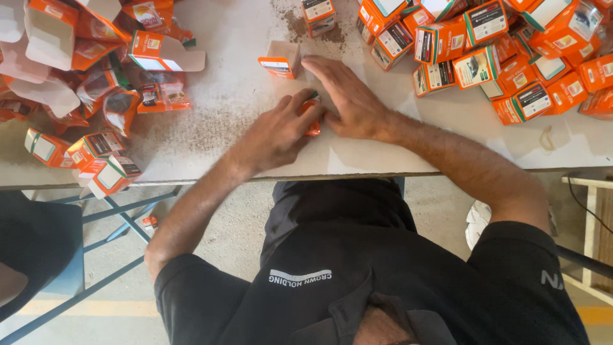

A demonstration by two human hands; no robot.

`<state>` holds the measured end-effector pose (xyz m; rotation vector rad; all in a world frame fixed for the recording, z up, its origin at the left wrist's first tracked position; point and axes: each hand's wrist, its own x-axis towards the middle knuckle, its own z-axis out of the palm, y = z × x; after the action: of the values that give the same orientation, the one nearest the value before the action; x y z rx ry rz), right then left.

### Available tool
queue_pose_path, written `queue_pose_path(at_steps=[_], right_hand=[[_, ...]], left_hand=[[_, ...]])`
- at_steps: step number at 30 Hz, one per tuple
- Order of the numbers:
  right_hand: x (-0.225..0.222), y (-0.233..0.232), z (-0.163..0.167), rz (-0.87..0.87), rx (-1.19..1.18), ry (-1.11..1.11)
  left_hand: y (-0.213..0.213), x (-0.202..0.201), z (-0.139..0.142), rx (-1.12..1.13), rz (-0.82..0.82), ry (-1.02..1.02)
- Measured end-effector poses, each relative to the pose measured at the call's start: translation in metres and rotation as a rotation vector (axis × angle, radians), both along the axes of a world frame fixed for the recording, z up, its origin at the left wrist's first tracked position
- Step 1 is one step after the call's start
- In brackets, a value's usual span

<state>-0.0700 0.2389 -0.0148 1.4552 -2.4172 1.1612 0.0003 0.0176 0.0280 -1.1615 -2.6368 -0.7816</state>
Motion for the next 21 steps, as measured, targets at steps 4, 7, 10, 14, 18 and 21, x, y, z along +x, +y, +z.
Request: queue_pose_path(at_steps=[4,7,10,14,18,21], right_hand=[[0.001,0.005,-0.002,-0.020,0.015,-0.059],[0.002,0.006,-0.009,-0.039,-0.002,-0.071],[0.001,0.006,-0.014,-0.062,-0.055,-0.124],[-0.002,0.003,-0.017,-0.100,-0.043,-0.056],[-0.005,-0.003,-0.021,-0.045,0.048,0.047],[-0.005,0.000,-0.026,-0.046,0.073,0.102]], left_hand=[[-0.008,-0.003,0.001,-0.059,0.038,-0.175],[-0.019,0.008,-0.006,0.029,0.091,-0.106],[-0.045,0.017,-0.007,0.189,0.207,-0.026],[-0.079,-0.006,-0.001,0.511,0.445,-0.179],[-0.062,-0.040,-0.010,0.396,0.402,-0.380],[-0.025,-0.040,-0.024,0.282,0.307,-0.439]])
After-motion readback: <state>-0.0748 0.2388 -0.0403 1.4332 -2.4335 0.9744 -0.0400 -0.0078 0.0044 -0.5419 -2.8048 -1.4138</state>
